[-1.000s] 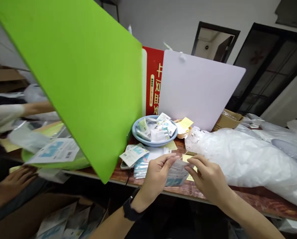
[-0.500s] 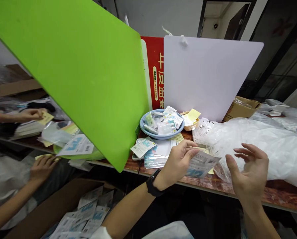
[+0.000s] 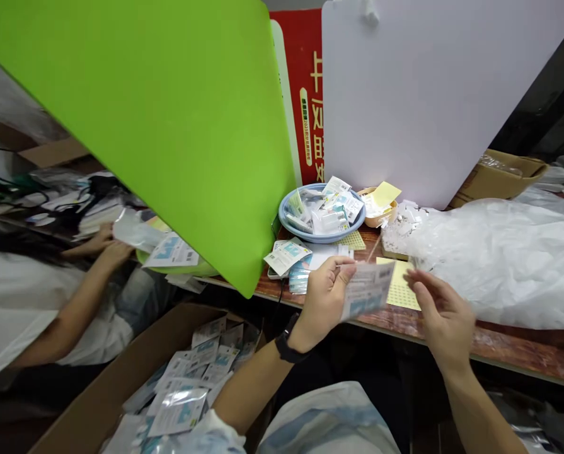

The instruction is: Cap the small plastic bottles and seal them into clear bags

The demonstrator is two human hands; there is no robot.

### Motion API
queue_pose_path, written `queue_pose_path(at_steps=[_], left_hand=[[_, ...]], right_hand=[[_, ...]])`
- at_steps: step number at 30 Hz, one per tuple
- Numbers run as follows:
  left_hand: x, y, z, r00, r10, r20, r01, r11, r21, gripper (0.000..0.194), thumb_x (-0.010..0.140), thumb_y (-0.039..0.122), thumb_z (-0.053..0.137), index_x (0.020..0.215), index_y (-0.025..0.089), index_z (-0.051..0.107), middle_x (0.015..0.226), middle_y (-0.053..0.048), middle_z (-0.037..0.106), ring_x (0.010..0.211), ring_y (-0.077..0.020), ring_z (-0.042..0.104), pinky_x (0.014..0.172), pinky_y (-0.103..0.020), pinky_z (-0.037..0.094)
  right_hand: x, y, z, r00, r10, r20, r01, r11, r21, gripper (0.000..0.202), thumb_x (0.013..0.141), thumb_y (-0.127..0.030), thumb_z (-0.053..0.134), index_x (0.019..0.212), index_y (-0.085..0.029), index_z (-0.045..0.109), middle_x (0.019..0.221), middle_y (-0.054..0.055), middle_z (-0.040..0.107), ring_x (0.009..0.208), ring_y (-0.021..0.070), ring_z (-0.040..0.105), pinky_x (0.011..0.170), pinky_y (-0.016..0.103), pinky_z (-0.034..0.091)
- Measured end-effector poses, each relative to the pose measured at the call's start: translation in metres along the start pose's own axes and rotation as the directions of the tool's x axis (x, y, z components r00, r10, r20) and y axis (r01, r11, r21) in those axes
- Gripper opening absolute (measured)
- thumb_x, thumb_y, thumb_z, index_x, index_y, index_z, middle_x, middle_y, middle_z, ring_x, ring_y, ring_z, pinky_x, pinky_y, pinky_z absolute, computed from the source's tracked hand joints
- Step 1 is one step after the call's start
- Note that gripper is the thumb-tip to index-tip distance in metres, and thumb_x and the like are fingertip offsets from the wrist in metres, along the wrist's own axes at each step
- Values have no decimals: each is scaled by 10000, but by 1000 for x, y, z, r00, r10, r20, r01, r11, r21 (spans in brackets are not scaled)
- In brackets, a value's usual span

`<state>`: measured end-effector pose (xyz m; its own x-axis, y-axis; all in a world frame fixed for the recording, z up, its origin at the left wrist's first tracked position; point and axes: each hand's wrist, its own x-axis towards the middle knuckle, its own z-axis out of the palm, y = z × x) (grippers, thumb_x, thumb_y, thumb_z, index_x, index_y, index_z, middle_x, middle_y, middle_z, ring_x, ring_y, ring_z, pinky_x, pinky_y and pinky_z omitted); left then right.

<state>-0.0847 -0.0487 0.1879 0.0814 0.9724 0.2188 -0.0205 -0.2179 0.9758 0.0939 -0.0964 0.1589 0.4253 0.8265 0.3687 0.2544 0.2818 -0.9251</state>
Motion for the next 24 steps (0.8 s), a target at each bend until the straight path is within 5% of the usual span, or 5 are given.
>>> queue_pose_path(at_steps=[3,8,13,19,24], left_hand=[[-17,-10,16,964,243,-107,-214,950,226,206,957,273,498,1078,162,624,1059,-107,740,972,-205,711,838,-314,581],[-48,-4,30,836,473,280,-548,748,374,598,872,75,426,1457,27,314,1493,-265,415,1433,-283,369,1156,-440,405],[-57,16,14,756,425,497,-627,687,367,641,826,25,417,1450,-58,297,1483,-290,414,1463,-289,305,1173,-421,384],[-26,7,-4,944,329,-16,-295,869,398,474,920,222,543,1379,127,477,1390,-177,565,1305,-260,535,1110,-429,443],[2,0,-11,988,-43,146,45,999,-16,299,901,376,583,1024,119,676,961,-108,738,854,-202,699,744,-284,561]], right_hand=[[-19,-1,14,979,-181,93,187,980,-63,347,876,-280,654,1214,-213,693,1145,92,732,1028,256,713,908,398,593],[-35,2,21,943,-257,210,255,966,34,503,884,-264,635,1381,-259,556,1410,72,557,1268,277,566,1049,412,506],[-31,11,18,984,-175,34,177,983,-52,358,827,-274,718,1184,-241,717,1074,54,758,894,241,743,808,326,614],[-23,15,19,992,112,65,-122,979,165,233,858,-373,676,815,-161,760,734,49,739,614,185,677,588,290,573],[-17,14,20,948,215,235,-293,877,380,208,842,-372,703,918,-185,748,880,64,752,711,200,690,598,296,570]])
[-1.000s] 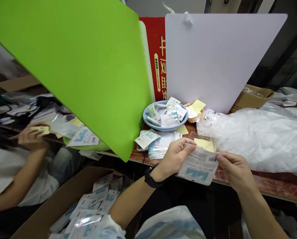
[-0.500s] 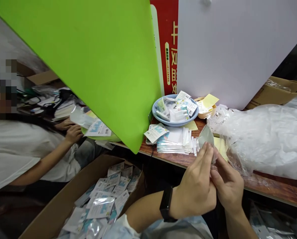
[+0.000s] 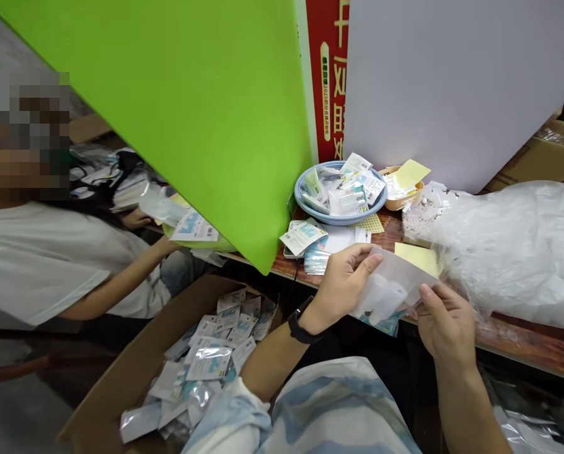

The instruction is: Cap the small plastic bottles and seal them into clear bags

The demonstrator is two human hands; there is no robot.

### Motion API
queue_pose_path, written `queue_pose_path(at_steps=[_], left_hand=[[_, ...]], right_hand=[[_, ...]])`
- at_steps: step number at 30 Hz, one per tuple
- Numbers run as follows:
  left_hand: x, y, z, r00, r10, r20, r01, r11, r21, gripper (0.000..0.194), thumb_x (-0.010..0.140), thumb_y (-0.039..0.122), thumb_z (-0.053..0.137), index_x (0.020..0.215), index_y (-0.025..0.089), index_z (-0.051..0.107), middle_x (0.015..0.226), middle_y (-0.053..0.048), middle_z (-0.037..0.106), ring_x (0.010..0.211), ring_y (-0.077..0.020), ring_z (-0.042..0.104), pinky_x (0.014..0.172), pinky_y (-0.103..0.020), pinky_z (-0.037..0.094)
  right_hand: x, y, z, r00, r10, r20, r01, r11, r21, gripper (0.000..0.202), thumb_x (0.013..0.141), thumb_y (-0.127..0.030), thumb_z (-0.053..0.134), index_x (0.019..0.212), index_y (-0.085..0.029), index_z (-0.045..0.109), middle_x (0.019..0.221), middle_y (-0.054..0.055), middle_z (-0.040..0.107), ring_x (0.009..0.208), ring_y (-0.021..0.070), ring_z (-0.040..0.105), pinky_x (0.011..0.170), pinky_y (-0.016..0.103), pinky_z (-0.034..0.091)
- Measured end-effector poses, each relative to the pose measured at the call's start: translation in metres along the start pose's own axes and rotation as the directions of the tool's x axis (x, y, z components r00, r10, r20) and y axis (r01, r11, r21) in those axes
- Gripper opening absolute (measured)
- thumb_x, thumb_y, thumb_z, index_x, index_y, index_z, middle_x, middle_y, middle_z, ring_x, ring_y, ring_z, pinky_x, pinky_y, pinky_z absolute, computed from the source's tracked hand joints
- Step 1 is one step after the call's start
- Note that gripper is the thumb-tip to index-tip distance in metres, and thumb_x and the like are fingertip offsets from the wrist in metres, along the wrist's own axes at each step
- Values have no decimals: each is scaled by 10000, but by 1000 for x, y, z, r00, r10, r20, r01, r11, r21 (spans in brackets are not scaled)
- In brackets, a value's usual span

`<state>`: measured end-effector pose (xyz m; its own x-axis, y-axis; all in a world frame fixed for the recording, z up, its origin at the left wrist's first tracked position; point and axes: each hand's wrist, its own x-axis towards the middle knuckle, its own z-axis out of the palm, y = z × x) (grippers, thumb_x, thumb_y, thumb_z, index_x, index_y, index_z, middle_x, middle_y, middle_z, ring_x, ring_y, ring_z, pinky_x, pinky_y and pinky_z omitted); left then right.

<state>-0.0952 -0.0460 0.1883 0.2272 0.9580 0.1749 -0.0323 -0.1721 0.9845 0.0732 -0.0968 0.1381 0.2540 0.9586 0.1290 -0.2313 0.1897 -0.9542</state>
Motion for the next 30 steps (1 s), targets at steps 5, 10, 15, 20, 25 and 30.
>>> queue_pose_path(at_steps=[5,10,15,20,25,30], left_hand=[[2,2,9,999,-36,-29,32,991,-132,277,831,404,667,898,136,685,845,-57,719,747,-155,652,660,-235,510],[4,3,13,998,38,-57,-39,999,-7,231,874,352,602,864,142,696,817,-48,726,733,-155,643,650,-236,494],[3,2,12,983,167,-80,-150,971,188,240,914,277,512,843,152,703,824,-51,741,742,-163,652,668,-251,493],[-2,-4,10,975,190,-115,-160,960,228,232,902,290,512,798,164,678,721,-36,701,673,-158,622,625,-253,482],[-6,-4,0,988,128,-92,-112,982,154,251,886,324,543,735,163,663,678,-33,674,651,-156,604,617,-253,479],[-11,-7,-6,996,53,-70,-53,999,3,320,843,417,635,670,150,665,624,-22,626,613,-139,549,610,-257,457]], right_hand=[[5,-1,-8,999,46,20,-44,995,-89,361,812,-479,711,1014,-181,750,856,75,755,681,222,695,555,317,577],[5,-2,-16,998,57,39,-50,988,-146,394,817,-514,696,1003,-174,763,817,76,755,709,239,703,630,347,595],[4,-6,-11,998,52,-19,-52,999,-7,301,786,-456,747,952,-208,783,803,53,759,701,248,710,602,350,592],[6,-5,-4,996,83,-39,-80,994,80,226,778,-451,751,822,-233,793,772,52,758,650,248,705,549,356,591],[4,-3,-4,996,86,-37,-84,995,44,255,779,-472,746,898,-253,800,899,82,771,808,300,731,608,387,612],[-2,0,-2,997,16,-69,-12,998,56,180,775,-423,769,888,-287,802,862,52,775,837,269,736,673,364,612]])
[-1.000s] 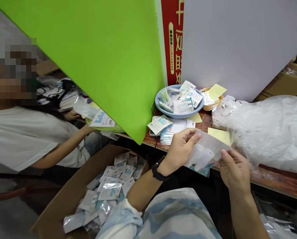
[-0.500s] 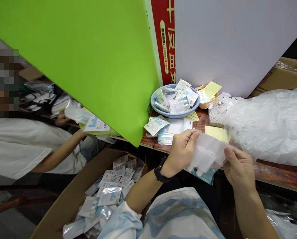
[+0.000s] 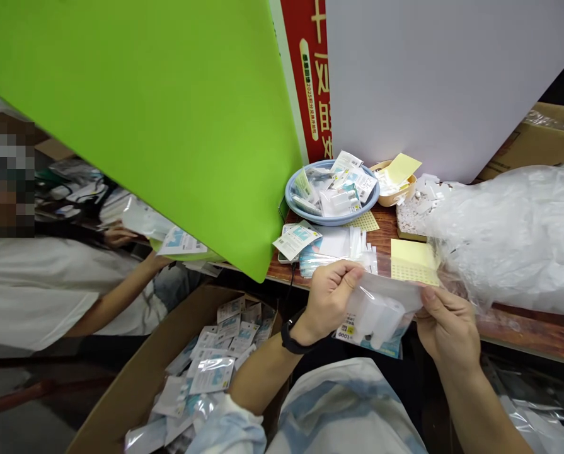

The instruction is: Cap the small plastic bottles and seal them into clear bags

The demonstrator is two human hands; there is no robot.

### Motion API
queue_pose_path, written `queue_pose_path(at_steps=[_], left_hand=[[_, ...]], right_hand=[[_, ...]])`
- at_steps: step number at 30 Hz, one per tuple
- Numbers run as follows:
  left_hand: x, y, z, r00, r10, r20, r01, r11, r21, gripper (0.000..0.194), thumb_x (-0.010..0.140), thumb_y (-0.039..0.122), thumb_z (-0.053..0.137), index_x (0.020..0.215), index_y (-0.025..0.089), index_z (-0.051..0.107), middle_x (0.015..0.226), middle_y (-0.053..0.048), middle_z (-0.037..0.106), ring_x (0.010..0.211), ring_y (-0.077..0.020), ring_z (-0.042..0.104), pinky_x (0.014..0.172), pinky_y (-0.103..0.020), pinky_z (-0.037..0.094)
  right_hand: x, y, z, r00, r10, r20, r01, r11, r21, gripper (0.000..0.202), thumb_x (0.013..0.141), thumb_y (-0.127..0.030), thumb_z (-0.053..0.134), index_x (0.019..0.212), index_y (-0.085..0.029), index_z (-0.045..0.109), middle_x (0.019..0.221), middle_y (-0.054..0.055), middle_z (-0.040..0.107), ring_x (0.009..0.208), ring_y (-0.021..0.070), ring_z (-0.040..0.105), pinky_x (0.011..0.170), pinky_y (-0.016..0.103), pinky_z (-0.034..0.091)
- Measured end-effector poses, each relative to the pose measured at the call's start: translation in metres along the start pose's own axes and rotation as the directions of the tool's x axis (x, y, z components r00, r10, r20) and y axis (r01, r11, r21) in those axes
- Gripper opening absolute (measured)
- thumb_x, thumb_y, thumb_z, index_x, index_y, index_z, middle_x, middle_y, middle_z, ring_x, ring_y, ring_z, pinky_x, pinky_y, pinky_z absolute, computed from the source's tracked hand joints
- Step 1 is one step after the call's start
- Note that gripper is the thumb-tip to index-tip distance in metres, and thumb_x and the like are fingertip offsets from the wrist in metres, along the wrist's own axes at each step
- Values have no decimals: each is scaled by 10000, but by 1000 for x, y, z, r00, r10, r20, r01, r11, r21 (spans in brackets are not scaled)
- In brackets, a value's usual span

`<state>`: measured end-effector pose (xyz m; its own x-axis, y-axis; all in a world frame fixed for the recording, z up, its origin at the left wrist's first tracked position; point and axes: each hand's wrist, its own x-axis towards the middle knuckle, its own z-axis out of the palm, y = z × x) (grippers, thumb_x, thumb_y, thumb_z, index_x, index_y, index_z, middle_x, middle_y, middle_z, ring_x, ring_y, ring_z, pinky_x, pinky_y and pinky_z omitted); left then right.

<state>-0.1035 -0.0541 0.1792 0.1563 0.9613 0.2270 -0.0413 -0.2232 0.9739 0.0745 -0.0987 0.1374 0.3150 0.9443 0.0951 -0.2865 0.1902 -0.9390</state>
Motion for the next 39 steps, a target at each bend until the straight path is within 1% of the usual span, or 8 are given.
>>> queue_pose_path(at_steps=[6,10,15,18,21,23,30,39], left_hand=[[-1,-23,4,971,-234,55,239,920,-310,342,718,468,776,700,133,708,648,-24,631,611,-117,527,591,-237,445],[5,-41,11,917,-329,225,385,878,-284,343,756,468,739,848,139,762,876,-91,712,786,-186,630,675,-285,510],[12,-66,21,989,-139,51,143,987,-68,265,782,406,718,686,159,733,848,-49,612,760,-134,578,655,-243,498],[11,-69,25,991,-97,89,103,993,-65,302,820,436,678,731,152,726,925,-58,625,605,-81,553,543,-221,479],[5,-65,29,976,-145,165,169,975,-143,346,861,470,624,854,136,715,1068,-110,680,560,-94,623,482,-222,491],[0,-63,31,975,-149,167,180,965,-192,346,883,463,600,919,134,700,1086,-124,702,638,-139,685,566,-258,564],[-3,-73,33,988,137,70,-135,990,-32,228,863,382,661,877,166,733,986,-111,754,950,-207,706,897,-361,568],[2,-65,20,984,-29,174,40,998,-57,227,837,394,688,769,194,770,929,-87,777,895,-227,725,886,-378,564]], right_hand=[[1,12,-9,995,-16,-102,8,997,-75,212,723,-418,811,839,-241,800,834,58,775,721,228,724,665,362,603],[9,23,-32,986,78,-146,-102,980,-168,295,655,-428,851,837,-203,791,743,54,755,635,193,690,566,312,576],[16,25,-53,983,129,-127,-160,948,-276,331,614,-457,861,793,-188,790,666,40,731,558,166,656,471,271,545],[13,20,-53,987,107,-120,-131,968,-215,324,623,-455,858,776,-178,788,481,8,643,392,134,576,361,229,473],[10,20,-53,995,50,-81,-66,977,-201,273,687,-426,827,832,-196,793,720,68,756,590,206,710,552,330,610],[8,25,-55,998,-40,-56,26,973,-229,197,732,-374,802,851,-216,794,896,77,775,779,231,739,726,386,629],[8,39,-61,984,-165,-69,133,932,-337,158,759,-351,776,823,-207,789,934,84,774,922,274,723,920,499,553],[-1,40,-62,967,-240,-84,192,906,-378,77,772,-300,756,788,-232,789,900,61,773,884,253,723,863,447,564]])
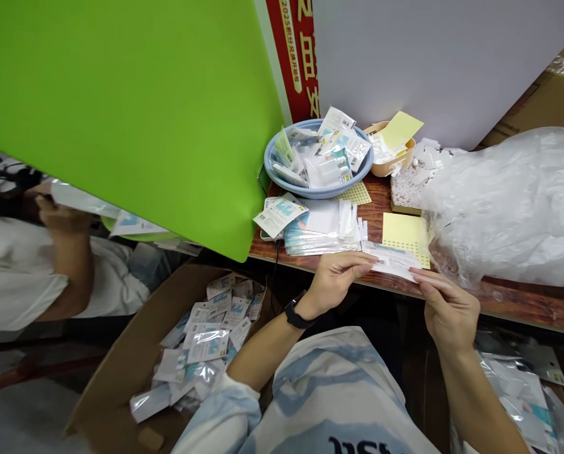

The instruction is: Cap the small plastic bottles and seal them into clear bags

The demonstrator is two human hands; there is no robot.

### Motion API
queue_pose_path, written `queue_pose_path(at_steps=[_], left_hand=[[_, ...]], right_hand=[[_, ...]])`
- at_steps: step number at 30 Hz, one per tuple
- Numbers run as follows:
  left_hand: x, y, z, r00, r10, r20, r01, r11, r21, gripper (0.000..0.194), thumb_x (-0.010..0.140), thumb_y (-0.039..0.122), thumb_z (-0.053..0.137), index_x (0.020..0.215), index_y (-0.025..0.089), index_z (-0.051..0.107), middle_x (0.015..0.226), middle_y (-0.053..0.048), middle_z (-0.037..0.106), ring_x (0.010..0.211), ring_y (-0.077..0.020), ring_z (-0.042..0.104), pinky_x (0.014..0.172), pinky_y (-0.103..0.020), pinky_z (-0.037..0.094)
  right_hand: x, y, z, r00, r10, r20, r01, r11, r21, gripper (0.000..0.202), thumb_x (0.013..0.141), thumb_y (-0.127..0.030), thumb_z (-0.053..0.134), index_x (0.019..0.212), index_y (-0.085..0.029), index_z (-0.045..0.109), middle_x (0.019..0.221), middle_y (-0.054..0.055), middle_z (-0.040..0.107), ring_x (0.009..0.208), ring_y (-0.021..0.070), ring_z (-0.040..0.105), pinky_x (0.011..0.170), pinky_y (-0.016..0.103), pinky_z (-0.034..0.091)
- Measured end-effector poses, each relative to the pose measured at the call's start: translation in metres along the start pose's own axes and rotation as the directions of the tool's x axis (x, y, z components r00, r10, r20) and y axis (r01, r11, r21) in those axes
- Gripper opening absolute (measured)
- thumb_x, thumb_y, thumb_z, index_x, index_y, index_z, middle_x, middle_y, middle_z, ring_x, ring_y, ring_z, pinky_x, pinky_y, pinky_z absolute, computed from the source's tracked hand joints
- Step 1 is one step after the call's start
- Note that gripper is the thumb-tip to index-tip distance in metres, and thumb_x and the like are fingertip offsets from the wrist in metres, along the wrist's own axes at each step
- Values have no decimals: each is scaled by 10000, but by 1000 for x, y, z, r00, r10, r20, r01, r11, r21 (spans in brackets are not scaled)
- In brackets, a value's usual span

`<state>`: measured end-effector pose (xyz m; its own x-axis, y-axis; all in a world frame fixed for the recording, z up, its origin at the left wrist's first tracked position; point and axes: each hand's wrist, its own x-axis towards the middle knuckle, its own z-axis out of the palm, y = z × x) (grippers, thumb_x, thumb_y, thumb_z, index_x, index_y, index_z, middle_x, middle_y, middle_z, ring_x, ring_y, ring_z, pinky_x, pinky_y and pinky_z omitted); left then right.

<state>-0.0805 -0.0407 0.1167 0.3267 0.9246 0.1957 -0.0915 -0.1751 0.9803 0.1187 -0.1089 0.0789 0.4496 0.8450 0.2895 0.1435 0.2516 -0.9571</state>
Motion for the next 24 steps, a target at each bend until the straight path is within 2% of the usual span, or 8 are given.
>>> queue_pose_path(at_steps=[3,5,7,9,12,15,18,24], left_hand=[[-4,-11,7,996,-51,-78,49,998,-28,171,824,313,684,749,177,755,987,-102,762,945,-222,704,916,-374,535],[-8,-26,14,981,-97,-165,91,995,-45,152,808,267,675,711,163,729,1087,-123,731,1031,-229,676,961,-383,503],[-13,-44,23,952,-169,-254,155,985,-73,147,788,236,666,674,151,700,1172,-144,690,1124,-246,635,1006,-395,468],[-20,-61,31,906,-274,-323,238,960,-148,133,755,229,676,655,141,680,1210,-154,657,1154,-261,613,990,-394,474],[-28,-79,39,841,-413,-349,332,904,-270,151,722,260,703,657,129,665,1160,-142,659,1009,-236,652,864,-361,530],[-32,-84,40,824,-465,-324,366,873,-323,215,731,334,716,685,131,663,925,-84,708,783,-172,655,774,-335,550],[-34,-85,37,812,-494,-312,380,852,-361,263,709,390,747,690,137,679,755,-39,701,707,-155,638,737,-316,550],[-37,-89,27,782,-545,-302,408,814,-413,221,617,335,819,642,133,732,735,-52,724,726,-170,641,767,-319,523]], right_hand=[[-5,11,6,996,-64,-65,64,998,-15,55,784,-270,744,793,-232,784,903,55,765,881,230,714,894,446,542],[-11,23,11,994,-40,-101,36,999,-33,67,795,-269,735,811,-222,780,973,65,756,947,230,699,951,464,508],[-19,35,14,992,36,-118,-42,998,-48,96,798,-287,734,822,-205,776,1115,94,726,1065,246,663,1017,486,460],[-28,46,15,981,155,-117,-160,987,-30,139,781,-313,749,827,-184,774,1279,130,653,1186,275,606,1057,504,422],[-37,54,13,930,352,-105,-348,936,58,222,727,-351,792,823,-152,768,1387,171,569,1273,325,541,1039,513,442],[-40,55,11,875,477,-79,-468,877,112,280,684,-386,820,817,-146,765,1220,157,678,1133,311,631,939,491,524],[-39,55,9,853,520,-48,-513,851,117,258,651,-380,843,783,-170,773,1008,94,748,958,256,684,853,432,571],[-39,59,5,817,575,-38,-564,812,147,216,577,-361,879,661,-194,770,875,57,758,856,227,692,780,370,591]])
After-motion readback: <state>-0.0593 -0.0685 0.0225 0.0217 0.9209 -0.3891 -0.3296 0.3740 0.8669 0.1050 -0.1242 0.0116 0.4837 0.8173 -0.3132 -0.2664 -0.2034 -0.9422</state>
